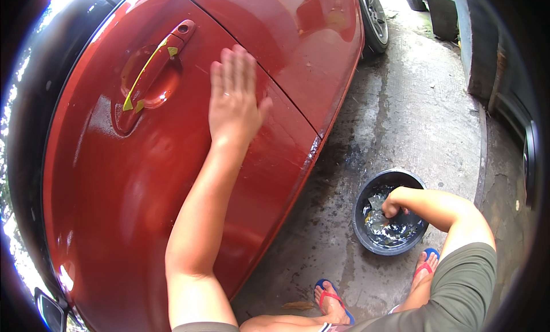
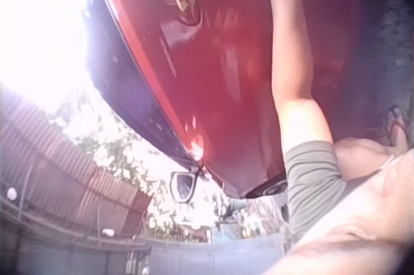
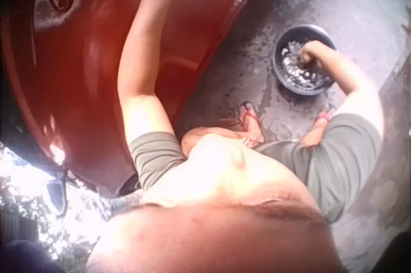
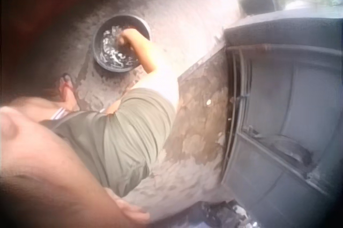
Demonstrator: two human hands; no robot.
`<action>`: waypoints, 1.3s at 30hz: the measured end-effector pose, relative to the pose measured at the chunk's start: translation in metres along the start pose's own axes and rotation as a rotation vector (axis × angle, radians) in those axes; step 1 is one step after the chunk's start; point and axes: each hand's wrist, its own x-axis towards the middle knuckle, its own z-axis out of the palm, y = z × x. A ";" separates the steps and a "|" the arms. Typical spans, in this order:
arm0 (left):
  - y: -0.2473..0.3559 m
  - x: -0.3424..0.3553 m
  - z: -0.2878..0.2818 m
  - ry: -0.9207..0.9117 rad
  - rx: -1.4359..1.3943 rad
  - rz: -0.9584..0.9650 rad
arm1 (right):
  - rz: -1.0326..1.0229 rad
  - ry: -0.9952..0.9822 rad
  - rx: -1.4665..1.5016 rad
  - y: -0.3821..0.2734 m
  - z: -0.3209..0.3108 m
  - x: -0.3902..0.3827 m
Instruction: The person retrieves a sanding pad from a storage shelf and walks to a red car. They then kneel and use the sanding pad to manually sand the rear door panel of the car, focusing on the area around the door handle.
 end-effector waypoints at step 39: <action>-0.168 0.035 -0.055 0.209 -0.446 -0.036 | -1.147 2.295 -0.231 -0.150 -0.271 -0.282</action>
